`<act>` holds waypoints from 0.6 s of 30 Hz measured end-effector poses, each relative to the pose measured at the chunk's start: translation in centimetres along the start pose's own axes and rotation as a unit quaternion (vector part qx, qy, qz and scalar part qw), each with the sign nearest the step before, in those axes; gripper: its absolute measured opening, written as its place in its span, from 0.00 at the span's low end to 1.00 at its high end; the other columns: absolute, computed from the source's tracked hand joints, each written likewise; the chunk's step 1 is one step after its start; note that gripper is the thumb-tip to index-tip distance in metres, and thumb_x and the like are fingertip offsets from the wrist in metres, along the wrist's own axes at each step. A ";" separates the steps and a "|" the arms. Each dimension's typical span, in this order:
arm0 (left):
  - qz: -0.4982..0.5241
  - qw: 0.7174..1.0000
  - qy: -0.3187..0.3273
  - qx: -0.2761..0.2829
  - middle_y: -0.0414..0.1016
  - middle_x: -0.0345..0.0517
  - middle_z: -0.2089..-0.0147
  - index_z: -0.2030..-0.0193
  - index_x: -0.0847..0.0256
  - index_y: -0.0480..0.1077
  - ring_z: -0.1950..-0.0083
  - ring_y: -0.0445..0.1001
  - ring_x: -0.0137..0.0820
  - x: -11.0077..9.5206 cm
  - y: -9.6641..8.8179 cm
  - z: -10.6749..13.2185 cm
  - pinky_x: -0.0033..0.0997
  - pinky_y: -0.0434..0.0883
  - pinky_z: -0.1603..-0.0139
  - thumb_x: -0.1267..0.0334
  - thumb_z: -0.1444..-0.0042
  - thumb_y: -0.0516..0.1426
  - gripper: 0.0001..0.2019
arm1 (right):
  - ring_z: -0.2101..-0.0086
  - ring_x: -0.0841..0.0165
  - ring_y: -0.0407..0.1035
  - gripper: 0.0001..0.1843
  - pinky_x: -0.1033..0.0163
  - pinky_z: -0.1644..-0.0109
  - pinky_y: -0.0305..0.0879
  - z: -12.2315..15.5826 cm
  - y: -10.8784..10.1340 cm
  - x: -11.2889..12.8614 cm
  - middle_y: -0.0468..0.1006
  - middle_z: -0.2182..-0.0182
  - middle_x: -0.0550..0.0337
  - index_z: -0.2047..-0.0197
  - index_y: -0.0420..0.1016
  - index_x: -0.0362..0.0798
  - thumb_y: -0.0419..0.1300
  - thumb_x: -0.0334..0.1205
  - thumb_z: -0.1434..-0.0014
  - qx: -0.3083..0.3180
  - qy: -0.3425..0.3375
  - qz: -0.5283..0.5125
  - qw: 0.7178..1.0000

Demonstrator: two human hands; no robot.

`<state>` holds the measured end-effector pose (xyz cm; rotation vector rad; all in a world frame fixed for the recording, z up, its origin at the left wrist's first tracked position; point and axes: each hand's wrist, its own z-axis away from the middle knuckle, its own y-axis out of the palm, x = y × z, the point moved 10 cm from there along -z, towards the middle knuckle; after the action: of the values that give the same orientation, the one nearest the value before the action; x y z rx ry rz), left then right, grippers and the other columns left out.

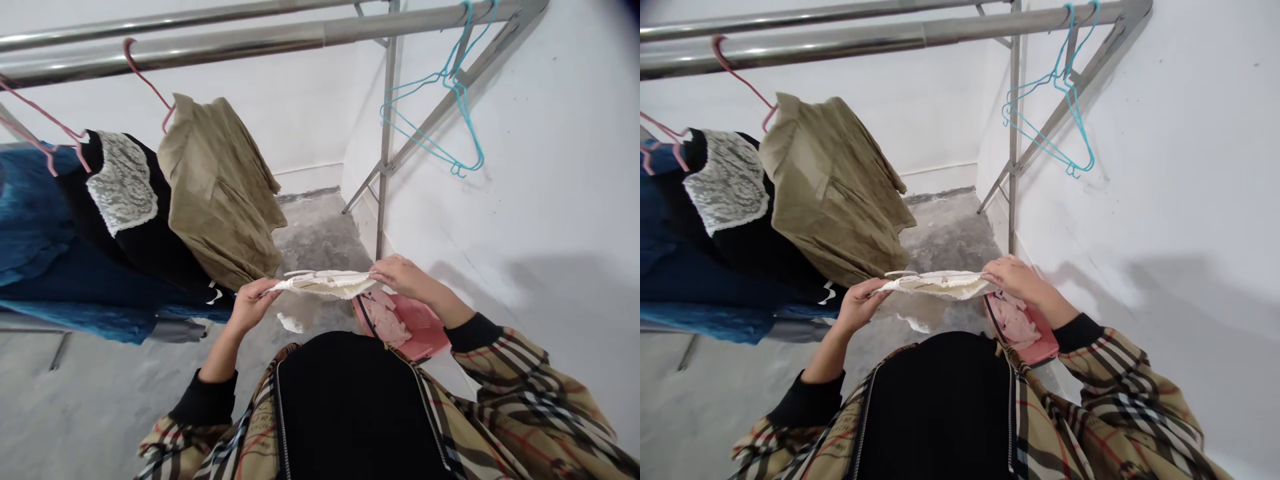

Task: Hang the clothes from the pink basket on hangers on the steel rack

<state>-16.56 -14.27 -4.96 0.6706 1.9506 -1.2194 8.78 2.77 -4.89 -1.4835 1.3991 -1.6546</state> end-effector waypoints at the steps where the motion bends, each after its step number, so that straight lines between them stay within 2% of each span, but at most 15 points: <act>1: 0.003 1.000 -0.001 0.003 0.80 0.45 0.69 0.63 0.57 0.81 0.68 0.76 0.31 -0.1 0.1 -0.3 0.27 0.70 0.67 0.56 0.44 0.60 0.10 | 0.64 0.64 0.73 0.25 0.59 0.57 0.60 -0.1 0.0 0.1 0.81 0.68 0.57 0.61 0.78 0.52 0.44 0.54 0.30 0.001 -0.004 -0.004 1.000; 4: 0.014 1.000 -0.008 0.001 0.80 0.46 0.68 0.62 0.59 0.81 0.67 0.76 0.32 0.0 0.3 -0.9 0.28 0.71 0.66 0.55 0.43 0.60 0.11 | 0.70 0.67 0.72 0.30 0.63 0.65 0.57 -0.1 -1.0 0.5 0.80 0.72 0.58 0.65 0.78 0.52 0.40 0.57 0.30 -0.030 -0.004 0.016 0.999; 8: 0.032 0.999 -0.011 0.002 0.82 0.46 0.66 0.60 0.59 0.81 0.65 0.78 0.33 0.2 0.5 -1.2 0.28 0.72 0.63 0.54 0.43 0.60 0.12 | 0.75 0.70 0.69 0.31 0.64 0.70 0.52 -0.3 -2.0 1.4 0.79 0.75 0.59 0.67 0.78 0.51 0.41 0.57 0.29 -0.067 -0.012 0.066 0.995; 13: 0.052 0.998 -0.006 0.019 0.82 0.47 0.65 0.60 0.61 0.81 0.65 0.78 0.32 -0.3 1.4 -1.2 0.27 0.72 0.63 0.55 0.42 0.60 0.13 | 0.78 0.73 0.66 0.29 0.65 0.72 0.49 -1.1 -2.2 4.0 0.75 0.80 0.61 0.71 0.75 0.48 0.42 0.51 0.27 -0.074 -0.056 0.159 0.983; 18: 0.046 0.997 0.014 0.053 0.81 0.47 0.66 0.58 0.61 0.80 0.66 0.77 0.31 -0.5 2.5 -0.8 0.27 0.72 0.64 0.53 0.39 0.58 0.15 | 0.74 0.74 0.70 0.25 0.66 0.71 0.51 -1.4 -2.3 5.3 0.78 0.76 0.62 0.67 0.76 0.48 0.44 0.49 0.27 -0.067 -0.068 0.167 0.981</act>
<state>-14.63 -12.53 -5.70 0.8272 1.8672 -1.2701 6.65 -0.56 -0.47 -1.3161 1.6061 -1.2538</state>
